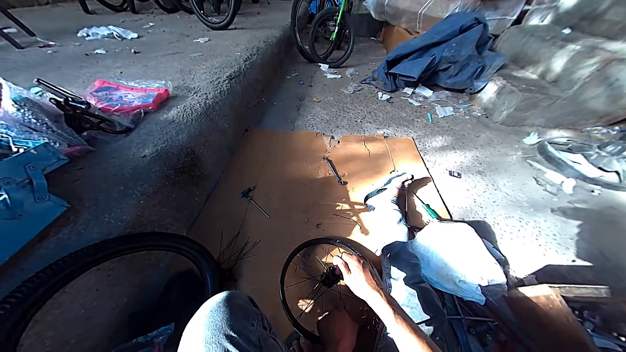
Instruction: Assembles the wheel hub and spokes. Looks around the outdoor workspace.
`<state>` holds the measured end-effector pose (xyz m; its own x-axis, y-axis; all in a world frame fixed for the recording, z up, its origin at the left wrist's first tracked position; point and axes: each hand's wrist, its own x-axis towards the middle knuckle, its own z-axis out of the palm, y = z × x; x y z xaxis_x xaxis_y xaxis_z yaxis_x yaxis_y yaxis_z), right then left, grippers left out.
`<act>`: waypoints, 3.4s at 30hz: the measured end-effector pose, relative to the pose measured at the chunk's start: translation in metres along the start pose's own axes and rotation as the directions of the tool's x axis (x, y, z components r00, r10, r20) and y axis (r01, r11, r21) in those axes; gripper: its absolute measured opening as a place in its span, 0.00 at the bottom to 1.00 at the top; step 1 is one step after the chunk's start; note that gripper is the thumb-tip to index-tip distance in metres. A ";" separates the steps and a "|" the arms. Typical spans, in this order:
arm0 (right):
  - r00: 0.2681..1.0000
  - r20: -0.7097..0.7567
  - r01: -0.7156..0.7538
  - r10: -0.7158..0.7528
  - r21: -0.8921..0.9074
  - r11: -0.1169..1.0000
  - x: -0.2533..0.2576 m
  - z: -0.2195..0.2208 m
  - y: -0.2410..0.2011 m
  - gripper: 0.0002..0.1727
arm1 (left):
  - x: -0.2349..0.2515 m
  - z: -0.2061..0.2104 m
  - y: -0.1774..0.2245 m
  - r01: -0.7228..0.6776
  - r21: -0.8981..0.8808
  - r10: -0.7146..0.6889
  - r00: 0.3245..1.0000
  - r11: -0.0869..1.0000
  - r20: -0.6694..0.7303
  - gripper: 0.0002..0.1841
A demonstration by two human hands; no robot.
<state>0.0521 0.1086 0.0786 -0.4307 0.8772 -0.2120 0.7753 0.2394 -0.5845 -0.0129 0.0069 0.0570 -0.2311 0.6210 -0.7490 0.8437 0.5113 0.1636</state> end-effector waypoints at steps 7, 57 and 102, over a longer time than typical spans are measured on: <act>0.999 0.053 -0.002 0.005 -0.053 0.999 0.000 0.004 -0.002 0.29 | 0.004 0.004 0.001 0.009 -0.021 -0.009 1.000 1.000 -0.007 0.28; 0.777 0.419 -0.563 0.470 0.796 0.222 -0.110 0.050 0.038 0.25 | 0.027 -0.037 -0.016 0.053 -0.205 -0.075 0.993 0.977 -0.097 0.25; 0.805 0.398 -0.517 0.441 0.834 0.192 -0.100 0.059 0.047 0.12 | 0.051 -0.016 -0.029 -0.015 -0.835 0.031 1.000 0.551 0.002 0.14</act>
<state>0.1045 0.0079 0.0264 -0.1887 0.6461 -0.7396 -0.0139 -0.7548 -0.6558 -0.0568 0.0331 0.0245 -0.2041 0.6353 -0.7448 0.0637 0.7678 0.6375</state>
